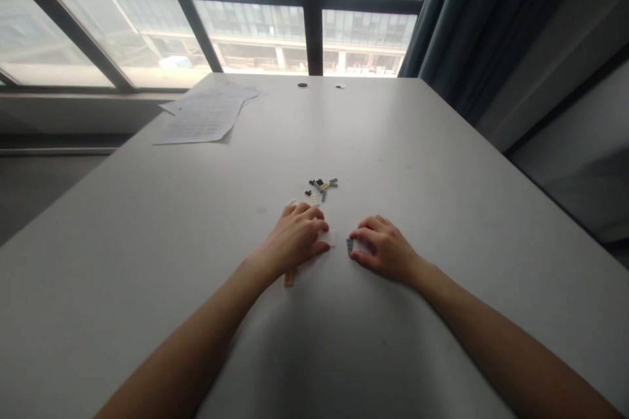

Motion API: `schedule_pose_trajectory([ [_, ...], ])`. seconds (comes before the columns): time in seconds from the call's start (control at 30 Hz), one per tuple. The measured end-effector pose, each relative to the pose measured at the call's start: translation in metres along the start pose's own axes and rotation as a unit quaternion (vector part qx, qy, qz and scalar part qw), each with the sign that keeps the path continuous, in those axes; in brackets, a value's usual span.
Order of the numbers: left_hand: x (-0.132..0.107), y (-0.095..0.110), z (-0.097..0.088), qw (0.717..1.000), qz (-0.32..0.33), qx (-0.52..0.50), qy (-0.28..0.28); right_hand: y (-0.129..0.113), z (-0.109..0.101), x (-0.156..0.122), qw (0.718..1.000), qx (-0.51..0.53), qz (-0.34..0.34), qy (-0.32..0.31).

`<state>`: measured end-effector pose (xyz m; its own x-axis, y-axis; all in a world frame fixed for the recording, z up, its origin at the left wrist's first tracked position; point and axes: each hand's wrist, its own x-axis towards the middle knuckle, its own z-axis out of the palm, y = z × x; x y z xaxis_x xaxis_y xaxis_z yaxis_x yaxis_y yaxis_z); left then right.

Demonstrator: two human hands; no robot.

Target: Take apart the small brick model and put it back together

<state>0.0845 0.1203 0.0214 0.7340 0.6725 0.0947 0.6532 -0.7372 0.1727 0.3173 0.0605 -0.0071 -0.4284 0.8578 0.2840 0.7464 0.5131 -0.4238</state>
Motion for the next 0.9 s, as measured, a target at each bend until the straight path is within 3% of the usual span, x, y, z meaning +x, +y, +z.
schedule_pose_trajectory([
  [0.2,-0.001,0.006,-0.003,1.000,-0.002,-0.003,0.008,-0.003,0.000,0.000,1.000,0.004,-0.011,0.002],
  [0.53,0.007,0.011,0.004,0.999,-0.009,-0.032,0.018,-0.018,0.004,-0.003,0.994,0.026,-0.094,-0.041],
  [0.7,0.024,0.020,0.009,0.999,0.001,-0.052,0.012,-0.026,0.006,-0.005,0.990,0.027,-0.126,-0.057],
  [0.9,0.051,0.035,0.014,0.998,0.004,-0.063,-0.010,-0.029,0.011,-0.006,0.988,0.032,-0.147,-0.029],
])
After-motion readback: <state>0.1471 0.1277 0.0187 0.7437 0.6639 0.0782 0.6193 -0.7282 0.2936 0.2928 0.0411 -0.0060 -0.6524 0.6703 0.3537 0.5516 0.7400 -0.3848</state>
